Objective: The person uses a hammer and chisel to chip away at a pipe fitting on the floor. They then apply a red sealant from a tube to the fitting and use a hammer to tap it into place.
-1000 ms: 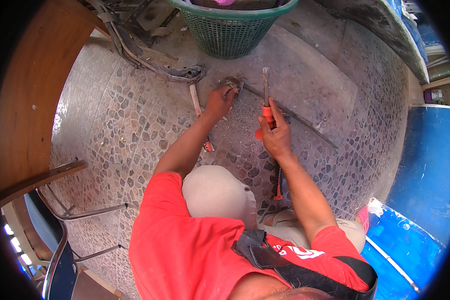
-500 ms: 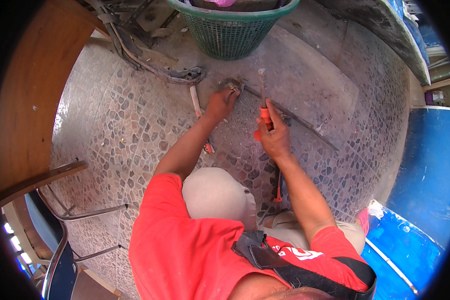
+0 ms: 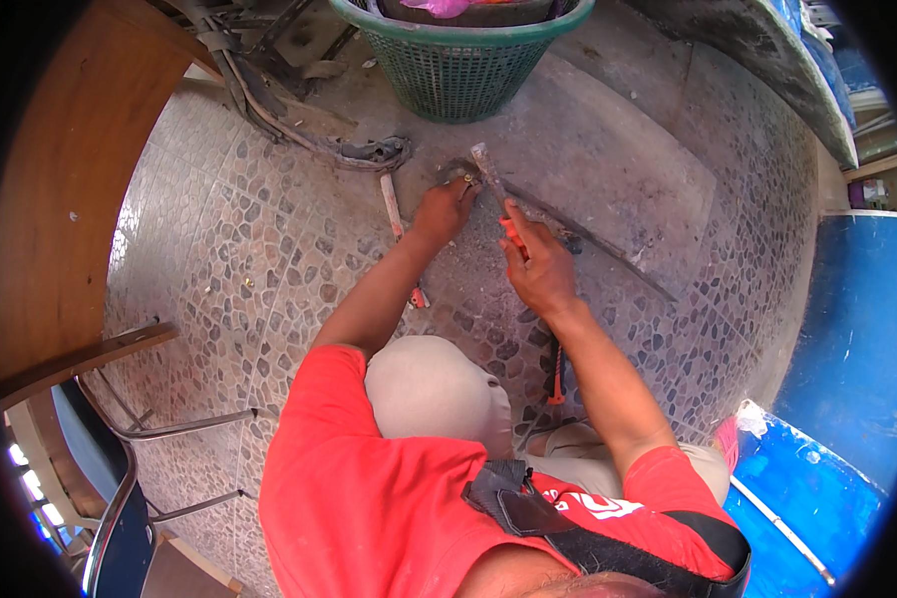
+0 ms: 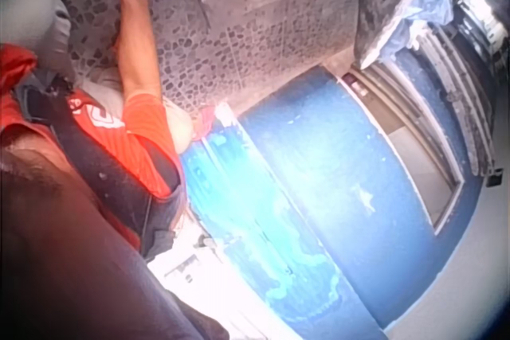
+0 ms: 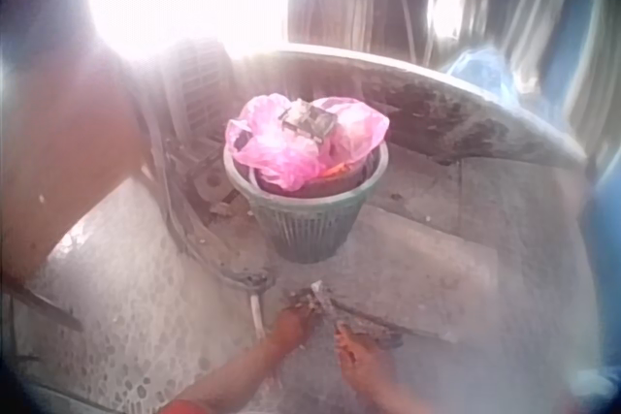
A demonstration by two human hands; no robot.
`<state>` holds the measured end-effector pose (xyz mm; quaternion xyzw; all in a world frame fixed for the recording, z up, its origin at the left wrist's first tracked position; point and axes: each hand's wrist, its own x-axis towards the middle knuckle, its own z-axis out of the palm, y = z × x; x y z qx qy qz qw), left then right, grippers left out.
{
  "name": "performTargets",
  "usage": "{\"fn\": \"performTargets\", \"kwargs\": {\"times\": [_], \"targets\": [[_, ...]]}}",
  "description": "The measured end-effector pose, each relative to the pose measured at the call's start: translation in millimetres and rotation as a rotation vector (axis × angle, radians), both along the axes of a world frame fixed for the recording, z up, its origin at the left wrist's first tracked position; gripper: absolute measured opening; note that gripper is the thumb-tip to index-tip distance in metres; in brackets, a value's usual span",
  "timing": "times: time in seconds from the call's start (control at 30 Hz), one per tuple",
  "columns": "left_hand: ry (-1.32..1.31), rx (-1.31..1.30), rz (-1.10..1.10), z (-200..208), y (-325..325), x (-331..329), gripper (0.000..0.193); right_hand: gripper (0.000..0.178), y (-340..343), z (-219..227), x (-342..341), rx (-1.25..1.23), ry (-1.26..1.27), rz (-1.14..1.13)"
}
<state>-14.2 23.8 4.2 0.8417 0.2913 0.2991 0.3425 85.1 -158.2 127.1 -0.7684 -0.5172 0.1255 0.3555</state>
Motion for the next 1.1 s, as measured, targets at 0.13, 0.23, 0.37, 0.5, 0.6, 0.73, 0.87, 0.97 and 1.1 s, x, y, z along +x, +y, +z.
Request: {"fn": "performTargets", "kwargs": {"times": [0.13,0.23,0.37,0.5,0.6,0.73,0.87,0.97,1.1], "targets": [[-0.019,0.015,-0.005,0,-1,-2,0.019,0.06,2,5,0,-0.005,-0.064,0.019],[-0.024,0.011,-0.02,1,-4,-1,0.017,0.06,1,1,4,-0.006,-0.157,0.066],[-0.019,0.018,-0.046,0,-4,-4,0.011,0.059,3,-2,8,-0.271,-0.288,0.131],[-0.01,0.02,-0.065,5,-2,-1,0.01,0.057,5,11,3,0.021,-0.247,0.095],[0.03,0.047,-0.079,3,-2,-4,0.012,0.057,8,9,6,-0.008,-0.239,0.124],[-0.018,0.075,-0.094,-5,0,-6,0.013,0.056,2,11,5,-0.264,-0.167,0.136],[-0.017,0.068,-0.091,-4,-2,-3,0.012,0.056,5,12,1,0.15,-0.131,0.095],[0.004,0.101,-0.113,-10,0,-7,0.012,0.056,6,1,1,-0.337,-0.111,0.103],[-0.043,0.097,-0.131,-1,-5,-3,0.013,0.057,4,7,0,-0.083,-0.127,0.106]]}}
